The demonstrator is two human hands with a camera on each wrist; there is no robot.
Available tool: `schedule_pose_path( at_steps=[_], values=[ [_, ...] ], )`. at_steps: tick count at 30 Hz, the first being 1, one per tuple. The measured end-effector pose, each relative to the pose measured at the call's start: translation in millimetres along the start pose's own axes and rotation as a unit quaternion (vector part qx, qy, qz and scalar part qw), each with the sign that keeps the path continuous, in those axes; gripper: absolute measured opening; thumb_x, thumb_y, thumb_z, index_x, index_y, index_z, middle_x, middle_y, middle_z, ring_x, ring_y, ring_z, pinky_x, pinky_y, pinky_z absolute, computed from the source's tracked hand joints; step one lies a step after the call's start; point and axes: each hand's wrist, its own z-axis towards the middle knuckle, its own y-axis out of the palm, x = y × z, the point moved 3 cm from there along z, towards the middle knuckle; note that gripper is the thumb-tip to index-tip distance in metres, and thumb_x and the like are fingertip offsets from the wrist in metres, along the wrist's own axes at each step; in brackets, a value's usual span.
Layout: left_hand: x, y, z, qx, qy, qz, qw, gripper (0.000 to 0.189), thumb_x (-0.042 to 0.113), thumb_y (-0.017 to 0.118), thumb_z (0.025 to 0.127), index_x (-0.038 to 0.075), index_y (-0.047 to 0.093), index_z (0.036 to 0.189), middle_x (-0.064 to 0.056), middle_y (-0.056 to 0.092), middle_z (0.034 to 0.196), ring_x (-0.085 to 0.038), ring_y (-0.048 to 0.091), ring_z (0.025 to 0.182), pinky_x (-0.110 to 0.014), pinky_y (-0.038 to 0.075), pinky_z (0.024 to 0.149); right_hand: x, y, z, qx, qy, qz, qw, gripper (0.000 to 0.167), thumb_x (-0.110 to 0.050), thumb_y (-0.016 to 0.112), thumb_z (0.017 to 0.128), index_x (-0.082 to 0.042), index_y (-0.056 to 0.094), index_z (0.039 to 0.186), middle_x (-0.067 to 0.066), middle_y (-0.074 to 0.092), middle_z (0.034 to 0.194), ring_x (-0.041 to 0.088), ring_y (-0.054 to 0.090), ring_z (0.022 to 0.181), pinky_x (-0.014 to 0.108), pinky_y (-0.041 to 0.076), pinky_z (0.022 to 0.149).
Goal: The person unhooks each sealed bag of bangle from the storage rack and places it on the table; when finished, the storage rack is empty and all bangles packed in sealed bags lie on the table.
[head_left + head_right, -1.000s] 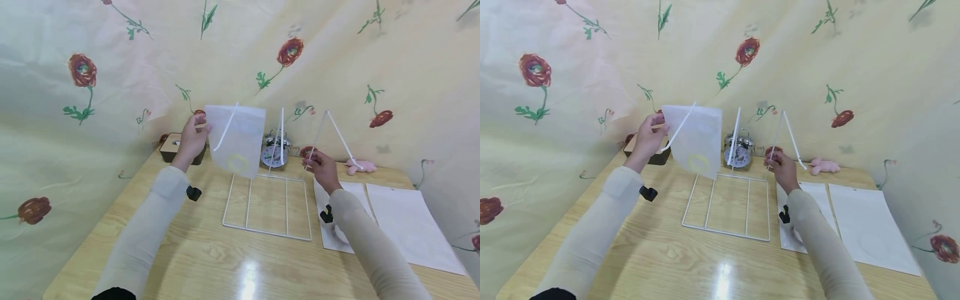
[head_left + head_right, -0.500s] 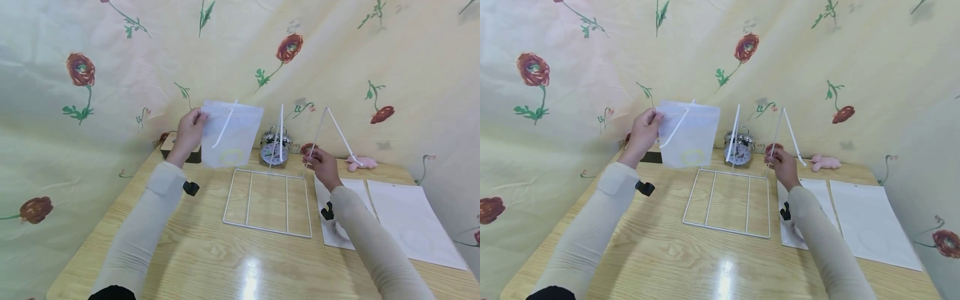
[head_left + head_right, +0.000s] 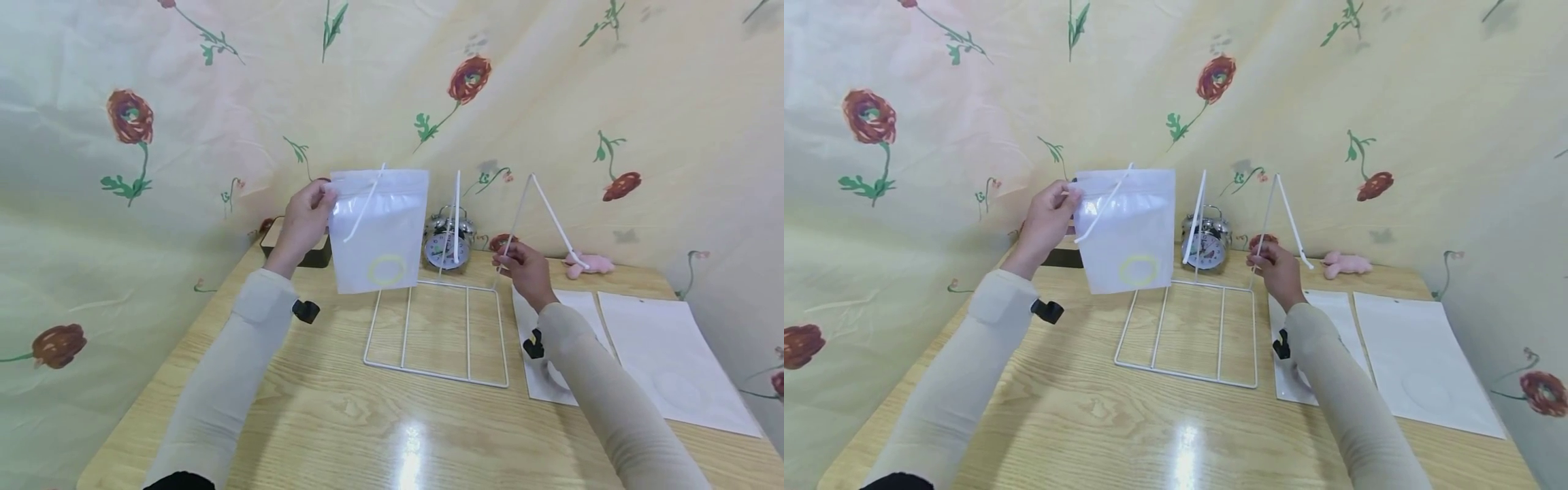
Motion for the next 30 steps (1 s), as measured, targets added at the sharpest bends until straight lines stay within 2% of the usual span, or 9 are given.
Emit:
schedule_pose_path(
  at_steps=[7,12,17,22,26,30],
  values=[
    [0.5,-8.6,-9.4,-0.045,0.002,-0.011,0.9989,0.032,0.029,0.051,0.106,0.012,0.055,0.133,-0.015,0.060,0.128,-0.034,0.065,0.105,-0.045,0.060,0.080,-1.4,-0.1,-0.8,-0.001,-0.002,-0.008,1.0000,0.017,-0.001,0.061,0.099,0.013,0.061,0.110,0.016,0.070,0.103,0.001,0.066,0.081,0.023,0.058,0.075],
    [1.2,-12.7,-14.6,-0.054,0.008,-0.020,0.9983,0.030,0.025,0.053,0.105,0.012,0.057,0.132,-0.014,0.060,0.129,-0.033,0.063,0.107,-0.047,0.059,0.082,-2.2,0.6,-1.5,-0.002,-0.004,-0.015,0.9999,0.017,-0.002,0.061,0.099,0.012,0.062,0.109,0.018,0.069,0.104,0.002,0.066,0.082,0.023,0.058,0.076],
    [-0.1,-14.6,-19.7,-0.042,0.022,-0.033,0.9983,0.030,0.024,0.054,0.105,0.010,0.060,0.131,-0.013,0.063,0.125,-0.031,0.065,0.102,-0.046,0.060,0.082,-0.4,1.1,-1.6,-0.006,-0.001,-0.019,0.9998,0.018,-0.004,0.061,0.100,0.011,0.063,0.109,0.023,0.068,0.106,0.002,0.066,0.083,0.023,0.058,0.076],
    [0.6,-15.5,-23.5,-0.025,0.035,-0.026,0.9987,0.029,0.023,0.054,0.105,0.009,0.062,0.129,-0.013,0.066,0.123,-0.027,0.067,0.096,-0.039,0.061,0.077,-0.2,0.0,-1.7,-0.005,-0.003,-0.025,0.9997,0.017,-0.003,0.061,0.100,0.010,0.063,0.109,0.024,0.068,0.106,0.001,0.065,0.082,0.021,0.057,0.074],
    [0.0,-16.4,-27.0,-0.009,0.039,-0.018,0.9990,0.027,0.022,0.055,0.105,0.007,0.064,0.125,-0.012,0.067,0.122,-0.026,0.066,0.094,-0.035,0.061,0.074,0.9,-0.8,-1.4,0.001,-0.001,-0.025,0.9997,0.015,-0.003,0.062,0.099,0.009,0.062,0.107,0.021,0.069,0.104,0.000,0.065,0.081,0.020,0.058,0.073],
    [-2.3,-17.2,-31.1,-0.003,0.035,-0.009,0.9993,0.025,0.021,0.056,0.104,0.007,0.064,0.123,-0.011,0.067,0.123,-0.026,0.065,0.094,-0.032,0.060,0.072,1.5,-0.9,-2.0,-0.002,0.003,-0.025,0.9997,0.016,-0.003,0.061,0.099,0.010,0.062,0.108,0.024,0.068,0.106,0.001,0.065,0.082,0.021,0.058,0.074]
  ],
)
